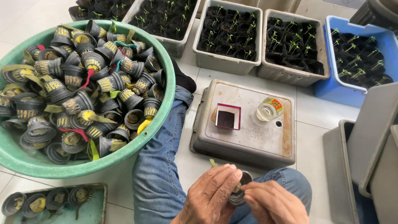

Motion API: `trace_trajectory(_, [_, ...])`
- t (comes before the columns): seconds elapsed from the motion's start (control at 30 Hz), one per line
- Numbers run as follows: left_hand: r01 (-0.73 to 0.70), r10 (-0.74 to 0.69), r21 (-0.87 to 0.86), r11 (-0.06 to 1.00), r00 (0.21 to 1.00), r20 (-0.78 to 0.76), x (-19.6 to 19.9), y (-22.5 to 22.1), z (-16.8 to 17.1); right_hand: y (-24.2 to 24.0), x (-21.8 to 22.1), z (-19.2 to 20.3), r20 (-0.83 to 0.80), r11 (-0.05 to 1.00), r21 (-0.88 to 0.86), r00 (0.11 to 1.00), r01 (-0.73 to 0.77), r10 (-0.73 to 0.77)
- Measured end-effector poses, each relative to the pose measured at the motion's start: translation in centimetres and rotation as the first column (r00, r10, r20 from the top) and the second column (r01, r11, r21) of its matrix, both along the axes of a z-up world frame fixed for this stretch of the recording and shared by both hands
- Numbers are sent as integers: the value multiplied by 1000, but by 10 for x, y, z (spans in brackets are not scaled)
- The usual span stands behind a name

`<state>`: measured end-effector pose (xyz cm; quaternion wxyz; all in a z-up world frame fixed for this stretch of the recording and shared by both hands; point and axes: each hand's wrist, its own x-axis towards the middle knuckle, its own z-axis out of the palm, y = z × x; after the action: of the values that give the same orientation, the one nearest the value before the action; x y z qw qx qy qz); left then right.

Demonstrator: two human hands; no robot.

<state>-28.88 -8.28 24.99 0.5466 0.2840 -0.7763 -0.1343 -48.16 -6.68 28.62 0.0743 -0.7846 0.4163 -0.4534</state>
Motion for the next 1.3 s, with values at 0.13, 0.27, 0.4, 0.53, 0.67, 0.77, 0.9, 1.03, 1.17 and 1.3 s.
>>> trace_trajectory(0.13, [4,-4,12,1000,1000,5,1,-1,-1,2,-10,3,3,986,159,998,57,-58])
trace_trajectory(0.27, [40,-40,18,999,999,-25,2,-3,-3,3,-14,6,32,948,312,996,65,-79])
trace_trajectory(0.4, [48,-48,7,999,999,-24,3,-5,-6,1,-13,12,49,965,257,996,56,-70])
trace_trajectory(0.53, [55,-54,39,998,998,-24,3,-7,-9,-2,-23,3,35,941,329,995,76,-93])
trace_trajectory(0.67, [67,-65,59,996,997,-38,2,-10,-10,-6,-19,4,51,956,290,998,29,-46])
trace_trajectory(0.77, [63,-61,58,996,997,-37,1,-13,-12,-9,-13,3,47,950,308,997,51,-68])
trace_trajectory(0.9, [64,-62,57,996,997,-34,0,-18,-14,-12,-12,1,61,945,320,994,71,-95])
trace_trajectory(1.03, [62,-59,62,996,997,-53,-1,-21,-15,-17,-12,-1,23,942,331,997,63,-75])
trace_trajectory(1.17, [60,-57,61,996,997,-42,-1,-24,-21,-21,-9,4,40,958,274,994,90,-105])
trace_trajectory(1.3, [48,-47,19,999,998,-51,2,-40,-32,-33,-20,20,192,962,250,968,114,-164])
